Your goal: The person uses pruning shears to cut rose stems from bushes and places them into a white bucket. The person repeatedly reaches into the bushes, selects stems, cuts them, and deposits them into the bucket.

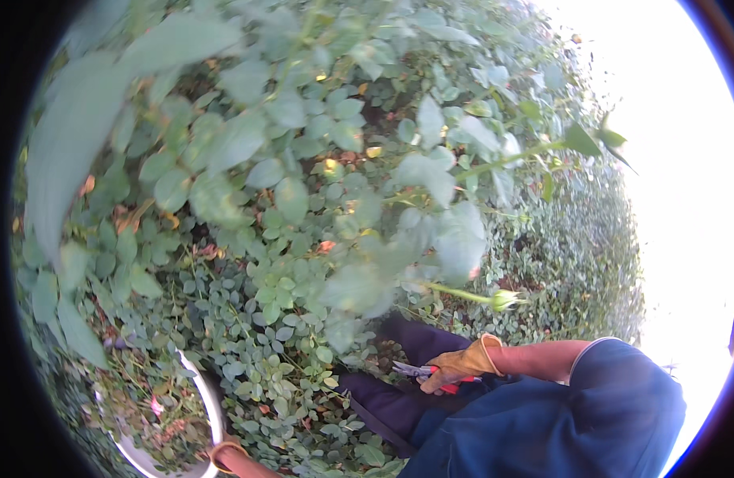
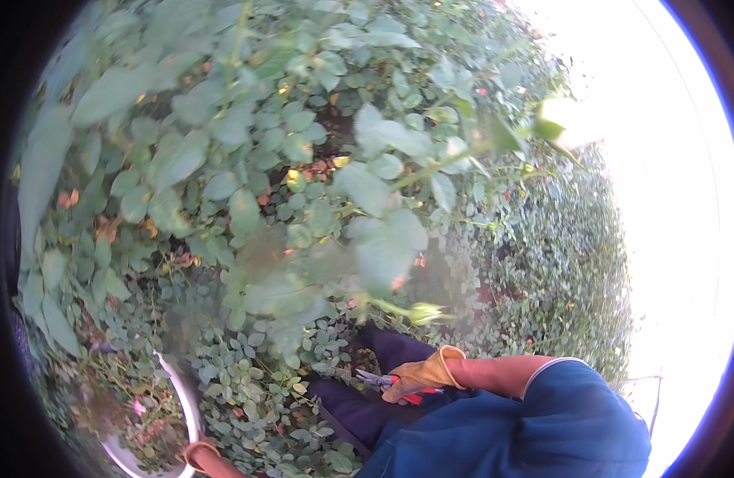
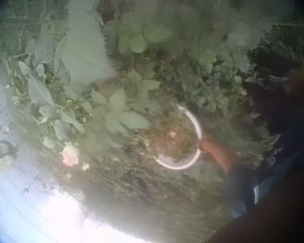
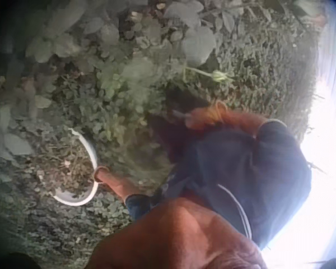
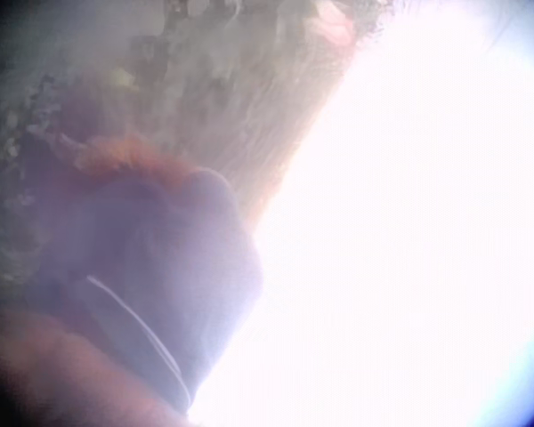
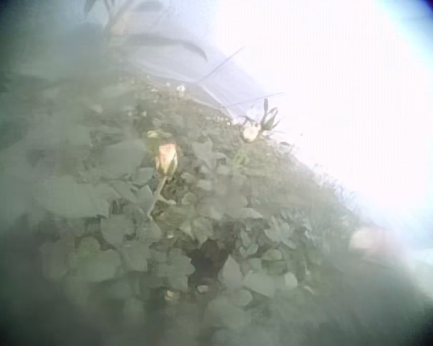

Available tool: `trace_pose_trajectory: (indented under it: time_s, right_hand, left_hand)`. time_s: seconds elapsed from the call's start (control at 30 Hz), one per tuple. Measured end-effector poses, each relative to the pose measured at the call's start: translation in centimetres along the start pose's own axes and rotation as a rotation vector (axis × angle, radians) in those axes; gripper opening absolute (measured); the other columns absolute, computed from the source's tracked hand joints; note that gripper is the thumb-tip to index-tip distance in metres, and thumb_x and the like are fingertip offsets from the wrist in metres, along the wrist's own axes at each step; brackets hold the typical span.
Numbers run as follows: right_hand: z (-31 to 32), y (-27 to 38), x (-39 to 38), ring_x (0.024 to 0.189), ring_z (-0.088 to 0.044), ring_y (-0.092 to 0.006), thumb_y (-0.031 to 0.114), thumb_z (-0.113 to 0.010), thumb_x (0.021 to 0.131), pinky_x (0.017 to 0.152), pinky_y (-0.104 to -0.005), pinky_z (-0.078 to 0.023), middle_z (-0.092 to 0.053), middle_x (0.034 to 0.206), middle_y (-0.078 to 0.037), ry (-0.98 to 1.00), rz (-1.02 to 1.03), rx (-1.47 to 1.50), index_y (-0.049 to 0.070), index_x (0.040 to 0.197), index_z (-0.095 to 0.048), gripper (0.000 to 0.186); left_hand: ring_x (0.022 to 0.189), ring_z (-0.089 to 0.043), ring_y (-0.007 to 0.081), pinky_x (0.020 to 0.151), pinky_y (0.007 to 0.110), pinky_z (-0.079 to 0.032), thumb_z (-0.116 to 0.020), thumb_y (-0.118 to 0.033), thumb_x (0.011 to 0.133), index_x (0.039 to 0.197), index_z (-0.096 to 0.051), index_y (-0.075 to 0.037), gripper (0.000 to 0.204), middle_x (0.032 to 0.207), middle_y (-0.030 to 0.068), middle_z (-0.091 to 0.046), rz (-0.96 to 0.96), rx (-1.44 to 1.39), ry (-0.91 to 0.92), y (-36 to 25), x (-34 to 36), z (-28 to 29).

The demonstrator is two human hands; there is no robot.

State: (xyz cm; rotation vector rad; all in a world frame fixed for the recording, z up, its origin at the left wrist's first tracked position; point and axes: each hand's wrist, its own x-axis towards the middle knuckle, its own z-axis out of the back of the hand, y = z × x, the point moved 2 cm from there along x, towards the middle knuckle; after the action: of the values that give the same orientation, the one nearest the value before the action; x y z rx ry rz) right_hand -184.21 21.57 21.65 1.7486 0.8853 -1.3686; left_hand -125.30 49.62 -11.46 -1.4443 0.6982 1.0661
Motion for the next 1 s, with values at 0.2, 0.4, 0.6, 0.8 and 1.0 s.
trace_pose_trajectory:
  time_s: [0.2, 0.4, 0.6, 0.8, 1.0]
  right_hand:
    - [0.0, -2.8, 0.5, 0.087, -0.072, -0.0190, 0.046, -0.077, 0.100, 0.077, -0.0397, -0.058, -0.076, 0.099, -0.006, 0.050, 0.049, 0.322, 0.009, 0.106, -0.076, 0.038]
    - [0.8, -5.9, 0.9, 0.096, -0.077, -0.0232, 0.034, -0.077, 0.106, 0.084, -0.0437, -0.066, -0.079, 0.108, -0.008, 0.050, 0.126, 0.641, 0.003, 0.114, -0.076, 0.032]
    - [2.8, -8.7, 1.0, 0.106, -0.079, -0.0261, 0.032, -0.081, 0.106, 0.091, -0.0499, -0.069, -0.080, 0.127, -0.013, 0.054, 0.204, 0.891, 0.001, 0.122, -0.074, 0.036]
    - [10.5, -13.0, 0.6, 0.112, -0.077, -0.0264, 0.038, -0.084, 0.105, 0.101, -0.0523, -0.066, -0.078, 0.124, -0.010, 0.116, 0.256, 0.917, 0.006, 0.126, -0.074, 0.040]
    - [21.6, -18.1, -2.4, 0.116, -0.076, -0.0312, 0.033, -0.086, 0.103, 0.105, -0.0579, -0.065, -0.078, 0.127, -0.013, 0.024, 0.335, 0.937, 0.007, 0.134, -0.073, 0.042]
  left_hand:
    - [0.110, -0.072, 0.0272, 0.106, 0.038, -0.056, -0.063, -0.040, 0.113, 0.133, -0.069, 0.001, 0.046, 0.127, 0.0112, -0.080, -0.120, 0.258, 0.052, 1.7, -6.5, -1.9]
    - [0.110, -0.072, 0.0265, 0.106, 0.037, -0.055, -0.062, -0.037, 0.113, 0.131, -0.070, 0.002, 0.043, 0.126, 0.0116, -0.080, -0.227, 0.466, 0.098, 4.8, -15.9, -1.0]
    - [0.110, -0.072, 0.0257, 0.105, 0.036, -0.055, -0.061, -0.034, 0.113, 0.128, -0.070, 0.002, 0.040, 0.124, 0.0120, -0.080, -0.325, 0.527, 0.068, 8.1, -25.0, 5.2]
    - [0.110, -0.072, 0.0250, 0.104, 0.035, -0.055, -0.059, -0.031, 0.114, 0.125, -0.071, 0.002, 0.038, 0.123, 0.0124, -0.080, -0.399, 0.470, -0.011, 15.2, -33.9, 15.0]
    - [0.110, -0.071, 0.0243, 0.103, 0.035, -0.054, -0.058, -0.028, 0.114, 0.123, -0.072, 0.003, 0.035, 0.122, 0.0127, -0.080, -0.353, 0.519, 0.057, 27.0, -40.1, 21.4]
